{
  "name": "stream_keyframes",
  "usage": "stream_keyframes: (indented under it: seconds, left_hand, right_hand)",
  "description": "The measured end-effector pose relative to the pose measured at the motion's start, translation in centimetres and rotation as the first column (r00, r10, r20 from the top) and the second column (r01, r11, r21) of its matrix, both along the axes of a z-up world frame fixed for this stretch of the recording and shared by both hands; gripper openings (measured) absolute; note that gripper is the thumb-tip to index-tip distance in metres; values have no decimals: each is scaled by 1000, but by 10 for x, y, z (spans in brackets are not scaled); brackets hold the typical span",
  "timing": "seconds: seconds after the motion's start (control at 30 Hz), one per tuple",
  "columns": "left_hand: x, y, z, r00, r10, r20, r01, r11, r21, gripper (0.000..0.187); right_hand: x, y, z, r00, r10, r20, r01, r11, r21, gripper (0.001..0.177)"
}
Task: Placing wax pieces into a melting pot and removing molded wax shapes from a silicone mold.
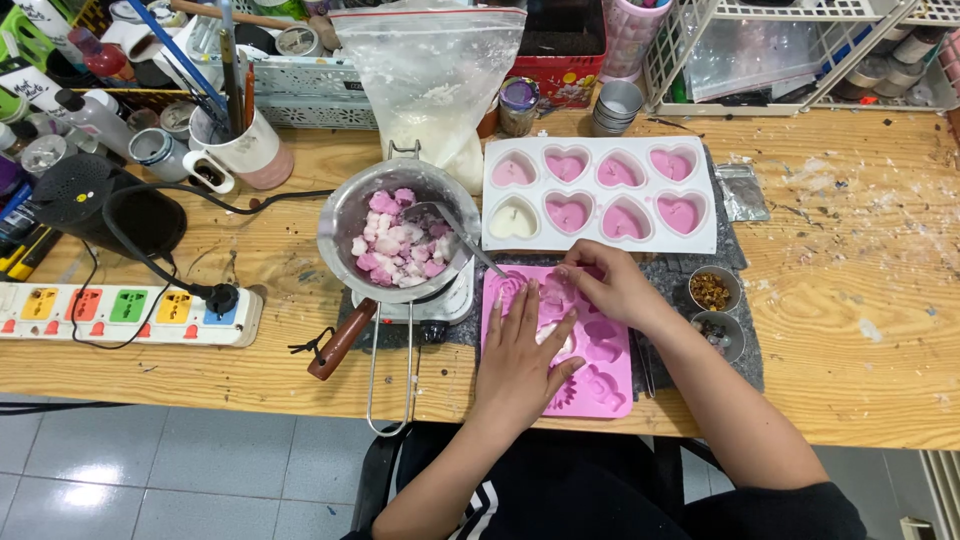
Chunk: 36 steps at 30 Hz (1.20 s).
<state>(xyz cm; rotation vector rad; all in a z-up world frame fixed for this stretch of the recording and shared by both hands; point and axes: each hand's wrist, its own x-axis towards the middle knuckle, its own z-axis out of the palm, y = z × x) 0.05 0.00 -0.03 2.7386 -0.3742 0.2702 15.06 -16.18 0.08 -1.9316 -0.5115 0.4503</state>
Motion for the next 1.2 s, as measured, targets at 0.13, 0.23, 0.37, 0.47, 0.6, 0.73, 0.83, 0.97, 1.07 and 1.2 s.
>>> stream_keyframes:
  seconds: [0.13, 0.23, 0.37, 0.47, 0.6, 0.73, 0.83, 0.97, 1.07, 1.2]
  left_hand:
    - [0, 0, -1, 1000, -3, -3, 3, 1000, 10, 63]
    - [1, 0, -3, 1000, -5, -3, 5, 1000, 7, 64]
    - [1, 0, -3, 1000, 4, 2, -4, 1000, 14, 65]
    - [0, 0, -3, 1000, 11, 5, -11, 1000, 8, 65]
    - [0, 0, 0, 1000, 18, 7, -18, 1000, 4, 65]
    - [0, -1, -2, 1000, 15, -7, -15, 1000, 11, 64]
    - [1, -2, -4, 1000, 14, 13, -14, 1000, 15, 63]
    - [-1, -1, -3, 1000, 18, 25, -19, 1000, 14, 63]
    - [1, 0, -3, 999, 20, 26, -20, 1000, 6, 62]
    - [1, 0, -2, 1000, 15, 19, -15, 1000, -22, 60]
  right_hand:
    - [-1, 2, 3, 993, -47, -108, 53, 997, 47, 15]
    - [1, 1, -1, 988, -69, -136, 76, 996, 42, 15]
    - [4, 1, -8, 985, -74, -159, 86, 994, 66, 15]
    - [4, 0, -9, 986, -65, -152, 77, 994, 77, 15]
    - [4, 2, -3, 975, -74, -208, 88, 994, 59, 16]
    - [5, 1, -14, 991, -43, -130, 55, 995, 87, 17]
    - [5, 2, -15, 994, -20, -108, 30, 995, 96, 17]
    - [5, 3, -22, 996, -39, -83, 45, 997, 70, 14]
    - [2, 6, -10, 998, -21, 66, 19, 999, 33, 10]
    - [-14, 10, 27, 985, -4, 174, 21, 995, -96, 15]
